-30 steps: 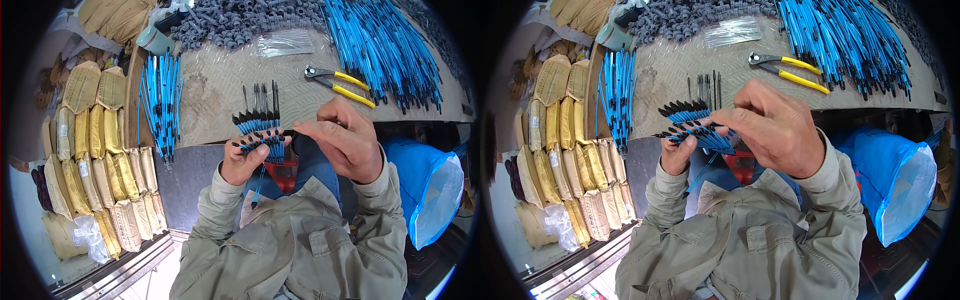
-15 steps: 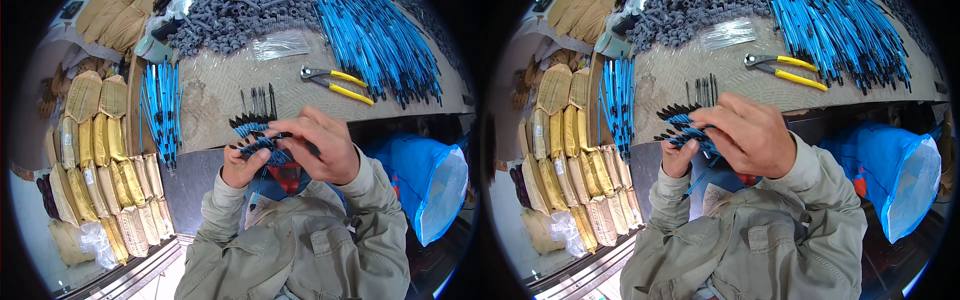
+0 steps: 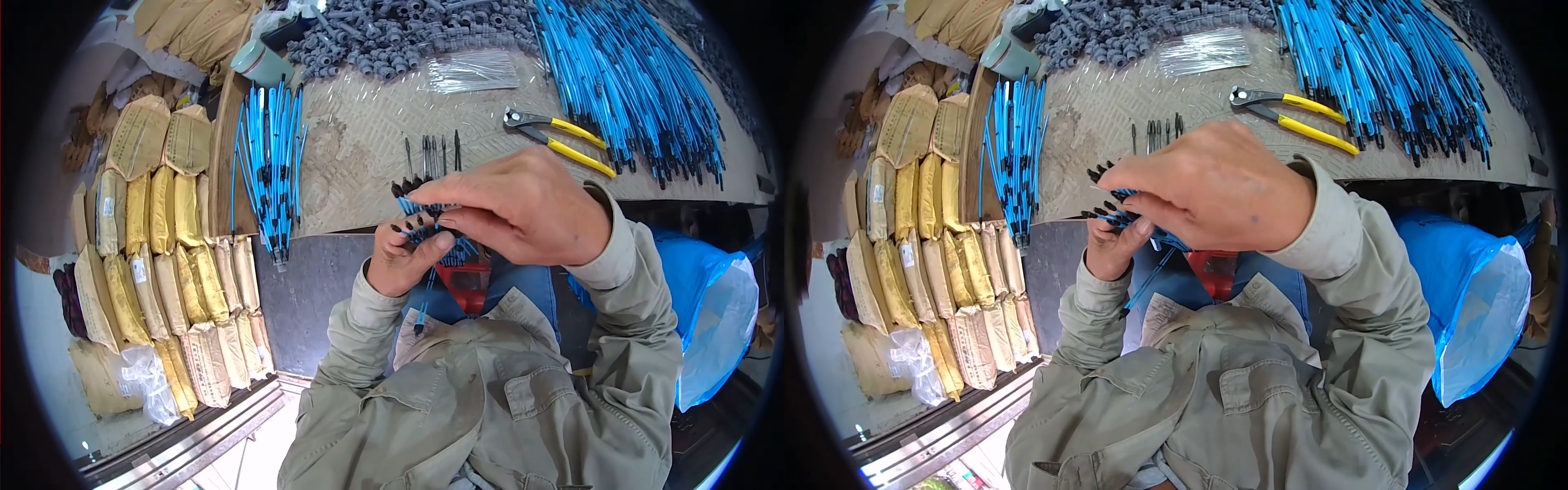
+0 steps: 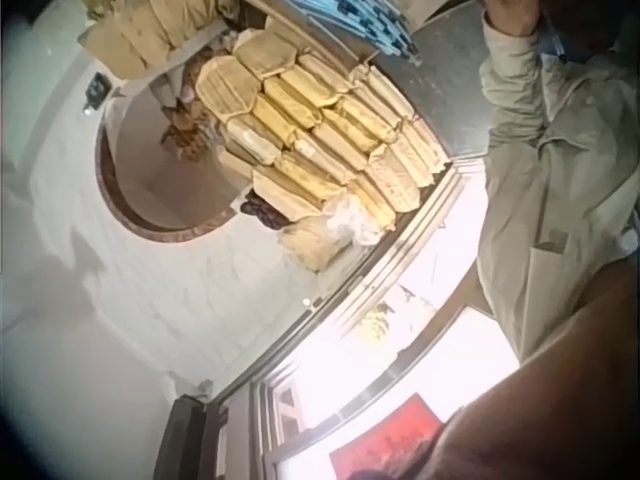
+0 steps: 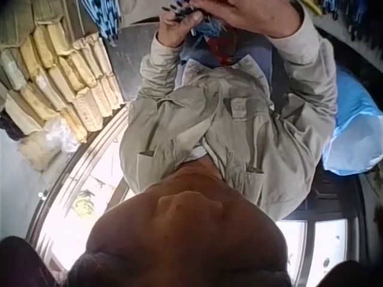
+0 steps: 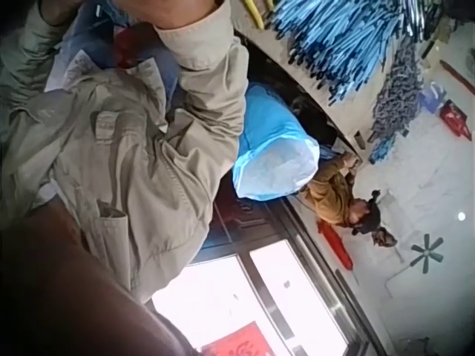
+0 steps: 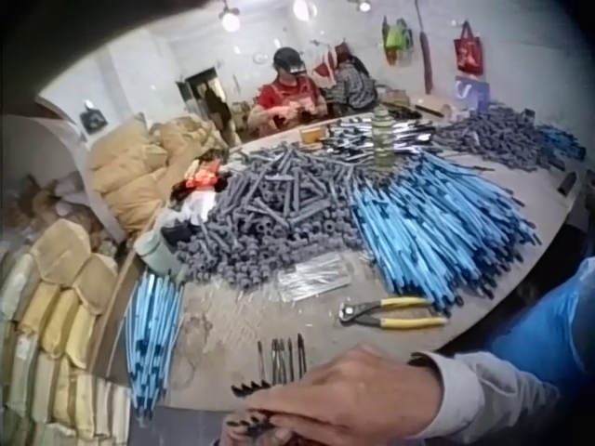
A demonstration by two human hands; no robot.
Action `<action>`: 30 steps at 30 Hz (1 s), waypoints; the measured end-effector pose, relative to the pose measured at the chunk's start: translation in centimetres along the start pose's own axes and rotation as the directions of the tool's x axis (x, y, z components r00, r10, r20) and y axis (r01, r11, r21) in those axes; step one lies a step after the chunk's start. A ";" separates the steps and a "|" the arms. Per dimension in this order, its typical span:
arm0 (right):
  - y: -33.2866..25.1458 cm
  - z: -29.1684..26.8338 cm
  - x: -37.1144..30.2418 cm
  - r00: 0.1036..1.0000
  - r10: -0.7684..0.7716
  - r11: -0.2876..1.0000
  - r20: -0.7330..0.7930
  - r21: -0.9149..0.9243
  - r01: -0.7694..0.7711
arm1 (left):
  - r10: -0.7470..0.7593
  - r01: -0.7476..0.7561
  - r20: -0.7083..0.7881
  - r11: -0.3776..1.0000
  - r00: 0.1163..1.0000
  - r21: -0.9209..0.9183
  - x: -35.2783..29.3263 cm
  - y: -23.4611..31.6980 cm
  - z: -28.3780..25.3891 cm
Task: The person trims an umbrella frame component using pliers, gathers blue ribs from the table, threads a wire through the ends of the ribs, and secures the ribs around a plastic hub by hand.
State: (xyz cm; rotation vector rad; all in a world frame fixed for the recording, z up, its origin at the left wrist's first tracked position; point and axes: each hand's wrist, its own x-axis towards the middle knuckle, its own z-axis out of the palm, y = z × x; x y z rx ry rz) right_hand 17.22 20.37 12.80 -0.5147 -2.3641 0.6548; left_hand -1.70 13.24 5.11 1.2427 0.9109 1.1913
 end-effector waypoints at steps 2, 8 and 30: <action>0.3 0.0 0.3 0.999 -0.030 0.997 -0.040 0.064 0.033 | 0.003 -0.003 0.004 1.000 1.000 0.017 0.0 -0.2 -0.2; 0.5 0.3 0.2 0.998 -0.039 0.995 -0.058 0.089 0.045 | 0.058 -0.058 -0.001 0.998 0.998 0.002 0.2 0.0 0.1; 0.2 -1.1 -0.4 0.998 -0.014 0.977 0.069 0.213 -0.001 | 0.068 -0.081 -0.152 0.993 0.986 -0.083 0.2 -0.5 0.6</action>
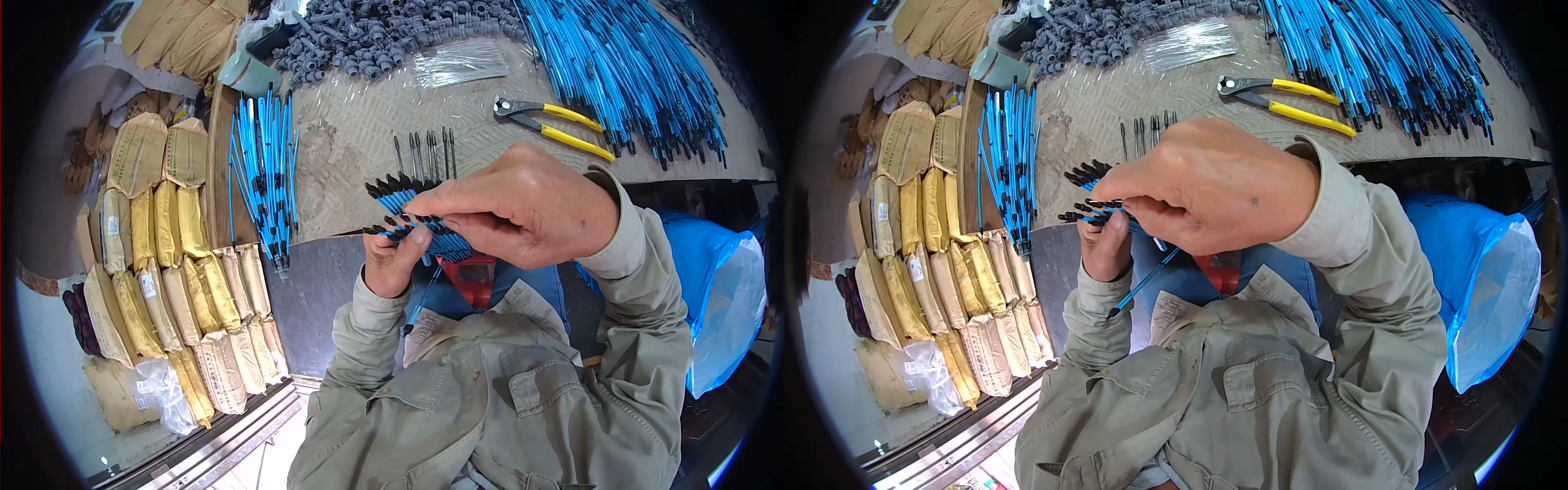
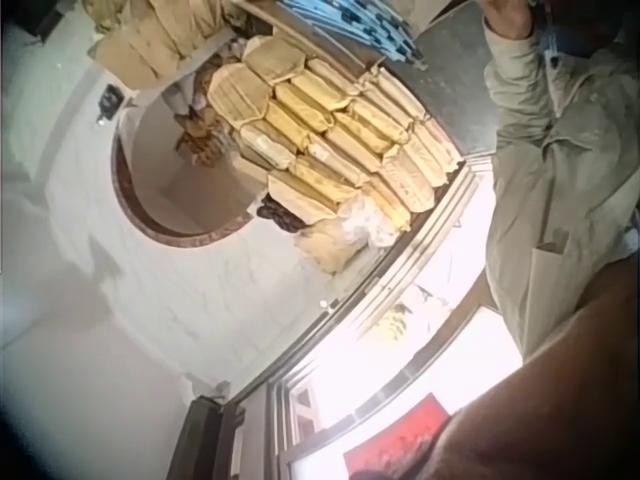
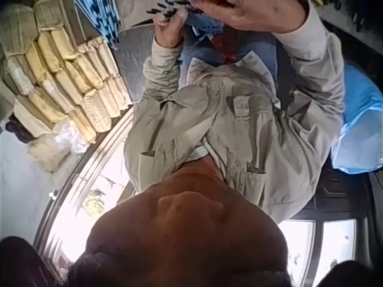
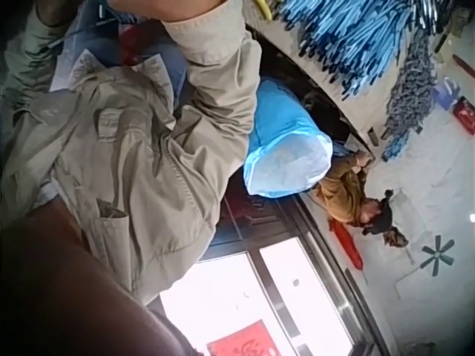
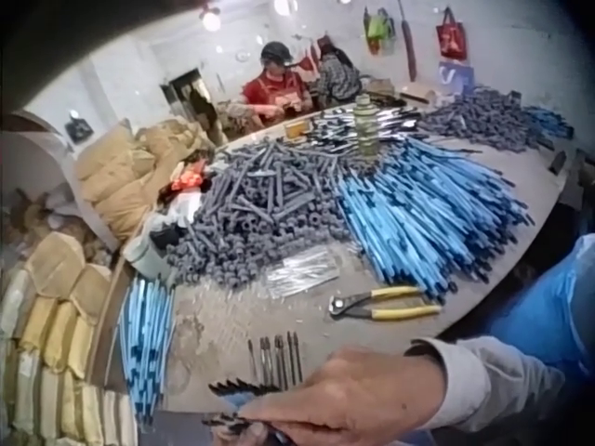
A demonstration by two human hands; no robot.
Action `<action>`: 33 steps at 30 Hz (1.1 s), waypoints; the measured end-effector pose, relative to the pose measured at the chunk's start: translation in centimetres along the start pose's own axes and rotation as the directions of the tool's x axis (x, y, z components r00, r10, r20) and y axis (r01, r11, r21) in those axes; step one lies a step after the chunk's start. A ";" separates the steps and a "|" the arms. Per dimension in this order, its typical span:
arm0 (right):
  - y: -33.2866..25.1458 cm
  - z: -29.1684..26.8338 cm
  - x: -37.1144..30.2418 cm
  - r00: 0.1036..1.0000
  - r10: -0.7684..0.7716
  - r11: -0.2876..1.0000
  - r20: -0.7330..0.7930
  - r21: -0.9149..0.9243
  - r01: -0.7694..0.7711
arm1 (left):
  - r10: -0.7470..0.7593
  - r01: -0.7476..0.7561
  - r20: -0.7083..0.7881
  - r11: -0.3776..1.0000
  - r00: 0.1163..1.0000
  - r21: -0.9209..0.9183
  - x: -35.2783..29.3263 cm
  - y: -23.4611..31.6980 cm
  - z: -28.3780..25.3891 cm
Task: The person trims an umbrella frame component using pliers, gathers blue ribs from the table, threads a wire through the ends of the ribs, and secures the ribs around a plastic hub by hand.
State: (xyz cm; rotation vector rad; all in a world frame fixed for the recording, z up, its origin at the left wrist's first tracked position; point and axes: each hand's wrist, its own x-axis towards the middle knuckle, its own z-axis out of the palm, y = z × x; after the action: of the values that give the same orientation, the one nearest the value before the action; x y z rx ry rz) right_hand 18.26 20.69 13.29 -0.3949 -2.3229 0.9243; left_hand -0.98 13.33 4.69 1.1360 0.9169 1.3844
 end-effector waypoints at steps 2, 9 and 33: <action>-0.2 -0.1 0.1 0.999 0.010 1.000 0.030 -0.019 -0.010 | -0.001 0.001 0.002 1.000 1.000 0.002 0.0 0.1 0.2; 0.5 1.2 0.0 0.987 -0.058 0.998 -0.148 -0.005 0.058 | -0.023 0.024 0.023 0.998 0.999 -0.065 0.0 -0.1 -0.3; -0.2 0.0 1.1 0.995 -0.103 0.980 -0.011 -0.174 0.099 | -0.061 0.065 0.082 0.997 0.995 -0.050 -0.1 0.0 -0.5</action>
State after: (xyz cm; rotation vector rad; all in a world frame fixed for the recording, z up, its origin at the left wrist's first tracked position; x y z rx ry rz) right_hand 17.38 21.07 13.84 -0.3515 -2.3889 0.6690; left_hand -1.48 13.22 4.53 1.1055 0.8474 1.2955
